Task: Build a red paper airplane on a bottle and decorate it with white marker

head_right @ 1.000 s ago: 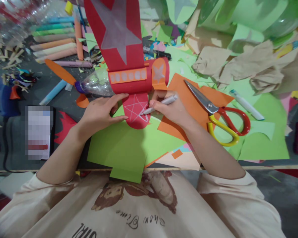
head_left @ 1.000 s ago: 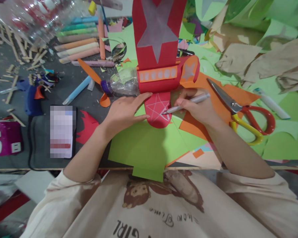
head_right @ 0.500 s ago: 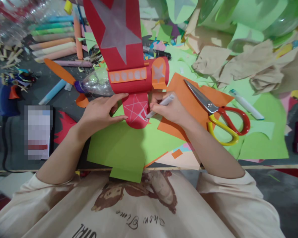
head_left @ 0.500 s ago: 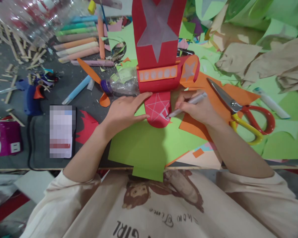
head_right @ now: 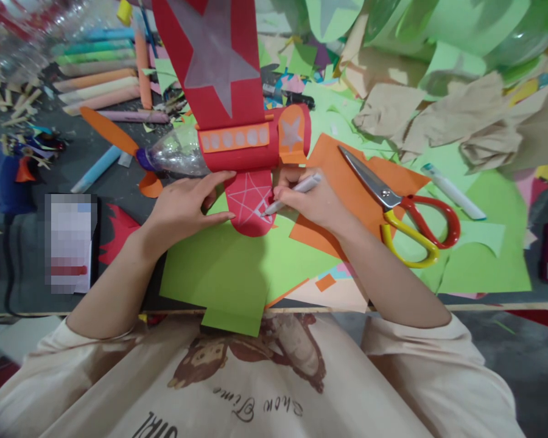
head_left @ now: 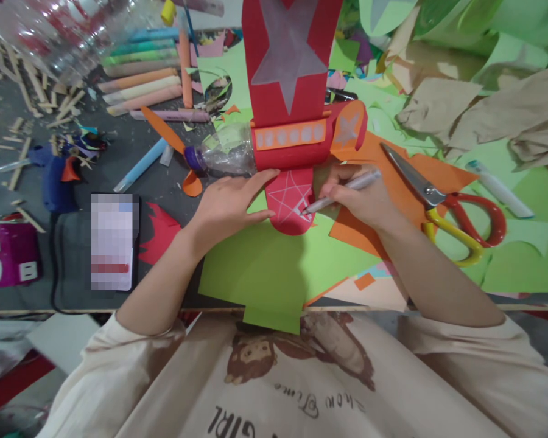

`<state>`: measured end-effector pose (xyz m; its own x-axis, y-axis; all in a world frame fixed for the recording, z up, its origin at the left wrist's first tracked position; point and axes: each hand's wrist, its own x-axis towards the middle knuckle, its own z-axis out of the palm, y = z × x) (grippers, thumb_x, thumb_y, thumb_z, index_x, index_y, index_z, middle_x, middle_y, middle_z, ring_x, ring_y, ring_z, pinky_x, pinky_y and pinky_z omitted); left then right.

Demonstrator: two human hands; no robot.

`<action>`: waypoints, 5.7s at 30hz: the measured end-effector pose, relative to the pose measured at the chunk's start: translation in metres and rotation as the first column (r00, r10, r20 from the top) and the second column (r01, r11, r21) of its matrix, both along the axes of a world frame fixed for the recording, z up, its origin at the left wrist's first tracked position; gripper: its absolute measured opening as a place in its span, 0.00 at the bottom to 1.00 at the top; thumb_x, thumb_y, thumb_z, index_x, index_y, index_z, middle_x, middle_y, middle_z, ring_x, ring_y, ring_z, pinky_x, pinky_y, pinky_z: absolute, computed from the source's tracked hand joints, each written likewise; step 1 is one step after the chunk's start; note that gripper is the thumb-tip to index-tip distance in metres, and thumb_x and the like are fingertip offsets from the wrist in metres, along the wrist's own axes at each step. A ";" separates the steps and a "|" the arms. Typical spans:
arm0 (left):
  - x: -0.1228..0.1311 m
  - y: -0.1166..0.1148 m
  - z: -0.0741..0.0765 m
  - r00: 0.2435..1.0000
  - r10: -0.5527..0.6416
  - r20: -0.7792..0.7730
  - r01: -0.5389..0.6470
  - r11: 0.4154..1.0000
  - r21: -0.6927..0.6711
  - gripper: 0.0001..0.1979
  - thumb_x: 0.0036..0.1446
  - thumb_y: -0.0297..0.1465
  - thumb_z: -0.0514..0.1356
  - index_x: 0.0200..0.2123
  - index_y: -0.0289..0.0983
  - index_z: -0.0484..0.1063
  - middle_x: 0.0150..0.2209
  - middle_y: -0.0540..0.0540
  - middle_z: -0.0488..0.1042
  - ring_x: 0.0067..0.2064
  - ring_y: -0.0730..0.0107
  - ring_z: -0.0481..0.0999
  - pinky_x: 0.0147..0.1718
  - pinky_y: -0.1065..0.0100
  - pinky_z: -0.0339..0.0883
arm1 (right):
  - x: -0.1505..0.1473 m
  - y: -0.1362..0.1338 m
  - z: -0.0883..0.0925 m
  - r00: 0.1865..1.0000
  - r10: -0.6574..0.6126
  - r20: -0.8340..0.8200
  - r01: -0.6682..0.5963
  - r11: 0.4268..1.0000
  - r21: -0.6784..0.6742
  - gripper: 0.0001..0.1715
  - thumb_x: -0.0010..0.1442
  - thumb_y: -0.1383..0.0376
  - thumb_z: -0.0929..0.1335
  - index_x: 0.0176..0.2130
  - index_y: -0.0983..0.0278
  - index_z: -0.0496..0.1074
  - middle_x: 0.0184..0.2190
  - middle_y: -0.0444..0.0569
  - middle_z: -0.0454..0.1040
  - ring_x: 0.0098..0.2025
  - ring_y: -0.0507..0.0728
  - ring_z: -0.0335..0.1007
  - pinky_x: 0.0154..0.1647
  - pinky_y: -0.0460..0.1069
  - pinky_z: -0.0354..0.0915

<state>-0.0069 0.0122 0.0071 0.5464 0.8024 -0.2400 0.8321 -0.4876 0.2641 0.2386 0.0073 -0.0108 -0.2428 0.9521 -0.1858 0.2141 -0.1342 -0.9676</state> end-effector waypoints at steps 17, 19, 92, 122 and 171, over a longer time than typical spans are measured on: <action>0.002 0.001 0.001 1.000 0.016 -0.026 -0.017 0.999 -0.031 0.35 0.59 0.45 0.63 0.65 0.37 0.61 0.39 0.44 0.78 0.42 0.57 0.78 0.40 0.67 0.62 | -0.004 -0.004 0.013 0.984 0.124 0.126 -0.131 0.990 0.044 0.15 0.54 0.58 0.72 0.22 0.60 0.69 0.17 0.42 0.67 0.20 0.50 0.58 0.21 0.49 0.57; 0.001 0.001 0.001 0.999 0.019 -0.029 -0.021 0.999 -0.037 0.34 0.60 0.45 0.62 0.65 0.36 0.61 0.38 0.44 0.78 0.41 0.58 0.77 0.40 0.67 0.62 | -0.005 -0.006 0.013 0.983 0.130 0.133 -0.139 0.989 0.057 0.15 0.54 0.58 0.72 0.22 0.60 0.69 0.17 0.42 0.68 0.20 0.50 0.58 0.22 0.48 0.56; 0.001 0.000 0.000 1.000 0.006 -0.015 -0.007 1.000 -0.015 0.33 0.61 0.44 0.62 0.65 0.36 0.61 0.40 0.43 0.78 0.44 0.56 0.78 0.44 0.65 0.64 | -0.005 -0.002 0.017 0.958 0.191 0.214 -0.202 0.979 0.033 0.10 0.49 0.68 0.68 0.19 0.62 0.65 0.16 0.40 0.64 0.20 0.48 0.54 0.22 0.47 0.52; 0.002 0.000 0.002 1.000 0.023 -0.013 -0.024 0.999 -0.037 0.33 0.60 0.42 0.62 0.65 0.37 0.62 0.39 0.44 0.78 0.43 0.56 0.78 0.43 0.65 0.63 | -0.002 -0.003 0.019 0.962 0.183 0.204 -0.190 0.982 0.013 0.12 0.50 0.65 0.68 0.18 0.61 0.64 0.16 0.40 0.62 0.20 0.49 0.53 0.21 0.48 0.50; 0.001 0.000 0.001 1.000 0.013 -0.007 -0.013 1.000 -0.028 0.33 0.61 0.42 0.62 0.65 0.37 0.61 0.40 0.43 0.78 0.44 0.56 0.78 0.43 0.65 0.63 | -0.004 -0.003 0.014 0.969 0.059 0.238 -0.078 0.994 0.073 0.12 0.53 0.62 0.70 0.22 0.60 0.66 0.18 0.43 0.66 0.21 0.51 0.56 0.24 0.50 0.54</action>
